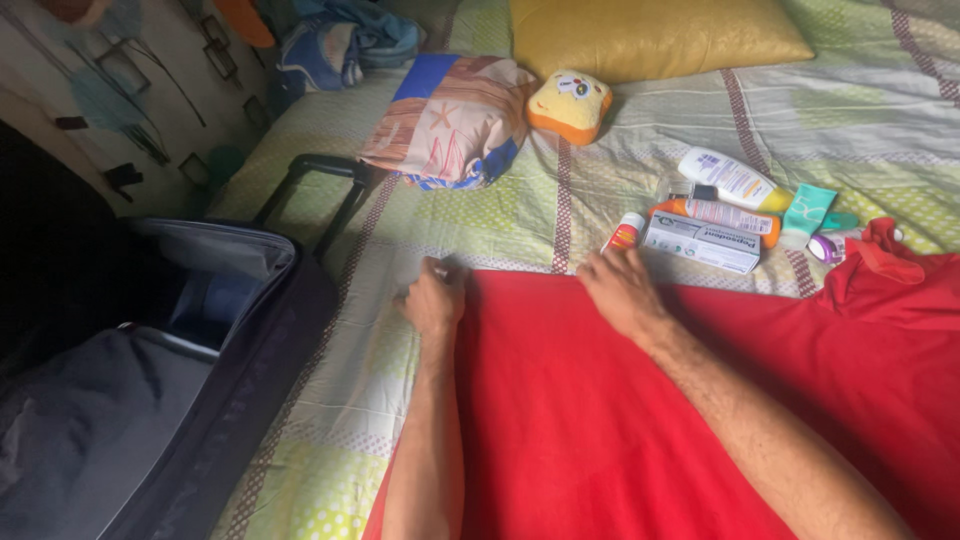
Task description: The person folds a red shirt on a bed by turning it over, folding the sides and sleeves inward, and then folding the bottom up to create a compact square.
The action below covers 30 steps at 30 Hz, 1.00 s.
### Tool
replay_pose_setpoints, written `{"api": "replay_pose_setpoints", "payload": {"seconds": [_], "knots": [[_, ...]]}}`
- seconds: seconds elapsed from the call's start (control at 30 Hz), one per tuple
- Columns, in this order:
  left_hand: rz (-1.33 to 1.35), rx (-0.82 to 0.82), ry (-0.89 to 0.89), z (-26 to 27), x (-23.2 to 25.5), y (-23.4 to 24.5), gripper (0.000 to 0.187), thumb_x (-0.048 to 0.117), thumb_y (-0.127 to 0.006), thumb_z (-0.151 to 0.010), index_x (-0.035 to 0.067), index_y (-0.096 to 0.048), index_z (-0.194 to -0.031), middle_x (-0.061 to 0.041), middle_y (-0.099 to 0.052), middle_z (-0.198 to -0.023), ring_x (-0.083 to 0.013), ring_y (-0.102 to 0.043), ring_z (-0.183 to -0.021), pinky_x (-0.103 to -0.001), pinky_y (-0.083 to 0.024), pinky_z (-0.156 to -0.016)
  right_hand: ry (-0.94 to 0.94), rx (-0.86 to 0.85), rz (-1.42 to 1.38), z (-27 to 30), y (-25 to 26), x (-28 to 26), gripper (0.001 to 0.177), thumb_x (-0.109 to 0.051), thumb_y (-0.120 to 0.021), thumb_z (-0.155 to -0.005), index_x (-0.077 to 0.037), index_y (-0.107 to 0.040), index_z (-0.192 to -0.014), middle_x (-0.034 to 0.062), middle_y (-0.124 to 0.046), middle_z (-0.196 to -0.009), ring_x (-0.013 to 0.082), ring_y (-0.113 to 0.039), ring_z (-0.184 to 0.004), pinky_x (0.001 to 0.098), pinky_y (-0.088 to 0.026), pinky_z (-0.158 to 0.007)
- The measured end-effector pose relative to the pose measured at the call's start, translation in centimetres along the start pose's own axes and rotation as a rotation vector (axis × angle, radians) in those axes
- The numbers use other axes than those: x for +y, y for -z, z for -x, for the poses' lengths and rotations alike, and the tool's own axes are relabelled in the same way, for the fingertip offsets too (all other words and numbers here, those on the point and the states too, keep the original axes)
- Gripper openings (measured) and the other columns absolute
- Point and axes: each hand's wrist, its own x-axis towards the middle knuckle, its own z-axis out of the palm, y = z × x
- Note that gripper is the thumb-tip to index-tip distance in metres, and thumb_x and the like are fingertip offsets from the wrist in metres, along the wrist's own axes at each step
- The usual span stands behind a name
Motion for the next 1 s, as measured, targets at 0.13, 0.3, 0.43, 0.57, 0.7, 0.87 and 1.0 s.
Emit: {"api": "replay_pose_setpoints", "payload": {"seconds": [0.13,0.3,0.43,0.57,0.7,0.87,1.0], "knots": [[-0.03,-0.04,-0.076,0.2,-0.8,0.1,0.043,0.051,-0.065,-0.096,0.021,-0.06,-0.126,-0.016,-0.079,-0.102,-0.0417,-0.073,-0.099,-0.066,-0.032,-0.112,-0.176,-0.407,-0.254,1.2,1.9,-3.8,0.022,-0.028,-0.058,-0.104,-0.014,-0.068,-0.118,0.0051,-0.066,-0.121,0.0241,-0.059,-0.123,0.0433,-0.047,-0.109],[0.0,-0.178,-0.134,3.8,-2.3,5.2,0.077,0.051,-0.073,-0.088,0.014,-0.037,-0.146,-0.025,-0.073,-0.098,-0.0493,-0.069,-0.095,-0.062,-0.051,-0.085,-0.094,-0.288,-0.396,4.3,4.6,-9.0,0.042,-0.033,-0.063,-0.094,-0.008,-0.063,-0.129,0.0114,-0.057,-0.141,0.0313,-0.048,-0.134,0.0519,-0.036,-0.11],[0.092,-0.224,-0.171,8.7,-3.8,10.4,0.077,0.048,-0.074,-0.084,0.012,-0.038,-0.141,-0.013,-0.079,-0.097,-0.0456,-0.071,-0.095,-0.059,-0.053,-0.083,-0.151,-0.404,-0.403,6.1,7.7,-11.9,0.055,-0.043,-0.06,-0.097,-0.011,-0.054,-0.141,0.0107,-0.041,-0.157,0.0317,-0.031,-0.148,0.0593,-0.024,-0.116],[0.038,-0.281,-0.146,14.4,-6.1,14.7,0.075,0.047,-0.075,-0.084,0.015,-0.04,-0.142,-0.012,-0.08,-0.094,-0.0411,-0.073,-0.094,-0.055,-0.054,-0.084,-0.189,-0.454,-0.414,9.1,11.3,-15.5,0.06,-0.046,-0.058,-0.096,-0.013,-0.049,-0.146,0.0095,-0.035,-0.161,0.0323,-0.025,-0.151,0.0636,-0.02,-0.118],[-0.001,-0.33,-0.125,19.8,-8.1,17.6,0.069,0.046,-0.074,-0.086,0.016,-0.043,-0.139,-0.011,-0.079,-0.09,-0.0381,-0.073,-0.09,-0.053,-0.054,-0.083,-0.184,-0.478,-0.442,12.4,14.5,-19.0,0.062,-0.046,-0.058,-0.098,-0.012,-0.046,-0.148,0.0114,-0.031,-0.163,0.0332,-0.022,-0.152,0.0653,-0.018,-0.118],[0.031,-0.262,-0.199,25.6,-11.0,20.6,0.065,0.041,-0.074,-0.085,0.015,-0.044,-0.136,-0.008,-0.081,-0.091,-0.0371,-0.073,-0.09,-0.054,-0.049,-0.085,-0.174,-0.488,-0.44,16.5,17.4,-23.5,0.063,-0.047,-0.056,-0.098,-0.013,-0.045,-0.15,0.0115,-0.03,-0.163,0.0336,-0.019,-0.153,0.0658,-0.016,-0.119],[-0.032,-0.167,-0.187,30.3,-12.7,23.1,0.054,0.04,-0.074,-0.085,0.017,-0.051,-0.128,-0.008,-0.08,-0.08,-0.0352,-0.072,-0.085,-0.054,-0.046,-0.08,-0.125,-0.477,-0.452,18.8,19.3,-26.6,0.066,-0.05,-0.056,-0.098,-0.011,-0.044,-0.15,0.0125,-0.031,-0.163,0.0344,-0.019,-0.154,0.0661,-0.016,-0.118]]}}
